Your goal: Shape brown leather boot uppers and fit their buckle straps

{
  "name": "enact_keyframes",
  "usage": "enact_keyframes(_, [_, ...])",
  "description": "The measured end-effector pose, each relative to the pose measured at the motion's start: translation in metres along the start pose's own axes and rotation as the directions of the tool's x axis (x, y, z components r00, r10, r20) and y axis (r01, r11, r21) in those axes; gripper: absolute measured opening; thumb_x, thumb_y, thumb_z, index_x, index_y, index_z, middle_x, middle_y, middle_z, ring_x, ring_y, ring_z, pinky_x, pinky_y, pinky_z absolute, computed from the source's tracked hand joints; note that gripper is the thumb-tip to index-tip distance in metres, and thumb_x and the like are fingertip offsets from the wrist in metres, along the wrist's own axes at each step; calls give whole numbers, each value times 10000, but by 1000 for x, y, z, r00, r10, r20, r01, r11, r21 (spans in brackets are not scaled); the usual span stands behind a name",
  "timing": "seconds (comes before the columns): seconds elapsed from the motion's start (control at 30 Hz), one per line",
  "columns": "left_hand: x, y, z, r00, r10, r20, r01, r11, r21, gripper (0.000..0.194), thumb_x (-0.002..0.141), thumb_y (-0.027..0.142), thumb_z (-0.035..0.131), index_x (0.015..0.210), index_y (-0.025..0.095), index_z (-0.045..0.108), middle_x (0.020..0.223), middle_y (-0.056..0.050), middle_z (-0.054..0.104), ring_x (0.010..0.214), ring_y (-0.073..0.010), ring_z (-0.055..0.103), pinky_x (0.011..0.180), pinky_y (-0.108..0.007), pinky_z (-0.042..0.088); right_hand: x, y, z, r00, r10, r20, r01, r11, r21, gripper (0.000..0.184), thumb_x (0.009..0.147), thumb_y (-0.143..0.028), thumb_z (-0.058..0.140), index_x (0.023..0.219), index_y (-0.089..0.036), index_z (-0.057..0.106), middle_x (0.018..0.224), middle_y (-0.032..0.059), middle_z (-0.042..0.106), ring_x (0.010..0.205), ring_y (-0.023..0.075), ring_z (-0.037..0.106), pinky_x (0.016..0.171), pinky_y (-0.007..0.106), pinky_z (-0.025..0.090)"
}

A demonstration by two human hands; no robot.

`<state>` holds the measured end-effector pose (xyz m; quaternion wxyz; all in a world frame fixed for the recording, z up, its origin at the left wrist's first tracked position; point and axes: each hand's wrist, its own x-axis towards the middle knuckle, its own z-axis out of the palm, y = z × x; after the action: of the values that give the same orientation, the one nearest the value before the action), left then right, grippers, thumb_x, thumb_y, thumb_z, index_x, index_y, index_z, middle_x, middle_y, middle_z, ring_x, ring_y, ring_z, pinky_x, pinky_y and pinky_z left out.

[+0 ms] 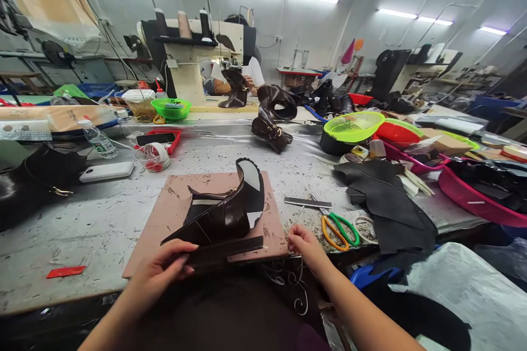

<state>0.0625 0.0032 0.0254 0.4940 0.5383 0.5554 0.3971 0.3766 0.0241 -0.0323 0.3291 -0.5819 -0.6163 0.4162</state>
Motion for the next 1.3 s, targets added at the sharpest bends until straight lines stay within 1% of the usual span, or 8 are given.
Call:
enact_keyframes(0.17, [-9, 4, -78, 854, -38, -519, -89, 972, -219, 284, 489, 292, 743, 740, 189, 658, 564, 22, 634, 513, -127, 605, 525, -194, 509, -21, -19, 5, 963, -61, 261, 126, 962, -242, 174, 711, -288, 455, 569, -187, 446, 567, -3, 497, 554, 137, 460, 537, 246, 374])
enact_keyframes(0.4, [-5, -17, -93, 838, -200, -508, 22, 942, -335, 385, 400, 332, 774, 710, 145, 643, 601, -9, 643, 531, -161, 624, 488, -233, 515, -6, -102, 35, 715, -173, 677, 532, 763, -367, 102, 754, -180, 520, 726, -202, 617, 639, 0, 621, 580, 131, 553, 535, 212, 397])
enact_keyframes(0.53, [-10, -18, -86, 830, -213, -516, 17, 933, -359, 401, 408, 355, 759, 722, 139, 636, 553, -1, 620, 519, -162, 616, 490, -247, 507, 20, -138, 65, 652, -619, 438, 757, 568, -323, 239, 805, -162, 461, 1016, -171, 575, 962, 73, 625, 845, 173, 566, 740, 286, 430])
enact_keyframes(0.63, [-17, -15, -87, 824, -201, -530, -20, 924, -381, 383, 429, 345, 757, 732, 142, 641, 564, 1, 622, 523, -158, 614, 499, -247, 506, 41, -151, 87, 667, -723, 181, 696, 518, -497, 174, 838, -265, 487, 910, -157, 603, 915, 81, 629, 849, 210, 548, 776, 361, 389])
enact_keyframes(0.9, [-26, -12, -91, 828, -153, -539, -100, 906, -412, 316, 481, 298, 763, 741, 156, 653, 581, 11, 637, 527, -127, 605, 536, -217, 508, 52, -158, 95, 685, -727, 43, 624, 555, -550, 283, 878, -209, 349, 719, -165, 579, 809, 64, 626, 753, 182, 544, 705, 326, 357])
enact_keyframes(1.0, [-25, -17, -97, 802, -170, -573, -97, 909, -406, 340, 459, 306, 768, 738, 152, 648, 566, 6, 632, 522, -135, 603, 525, -227, 509, 35, -156, 69, 721, -568, 396, 693, 600, -400, 239, 848, -207, 397, 732, -208, 606, 682, 13, 627, 649, 154, 551, 618, 264, 383])
enact_keyframes(1.1, [-22, -23, -101, 806, -201, -556, -39, 921, -389, 377, 441, 332, 764, 740, 138, 642, 587, -4, 635, 532, -148, 607, 523, -247, 511, 18, -154, 45, 545, -356, 759, 722, 660, -208, 259, 802, -113, 441, 810, -258, 655, 738, -22, 665, 655, 125, 587, 590, 212, 396])
enact_keyframes(1.3, [-8, -36, -92, 878, -238, -416, 54, 911, -408, 385, 459, 349, 754, 756, 127, 645, 614, -13, 642, 557, -147, 614, 536, -232, 498, 17, -163, 57, 599, -232, 767, 704, 608, -366, 64, 756, -234, 618, 786, -200, 662, 757, 5, 667, 701, 147, 604, 617, 217, 437])
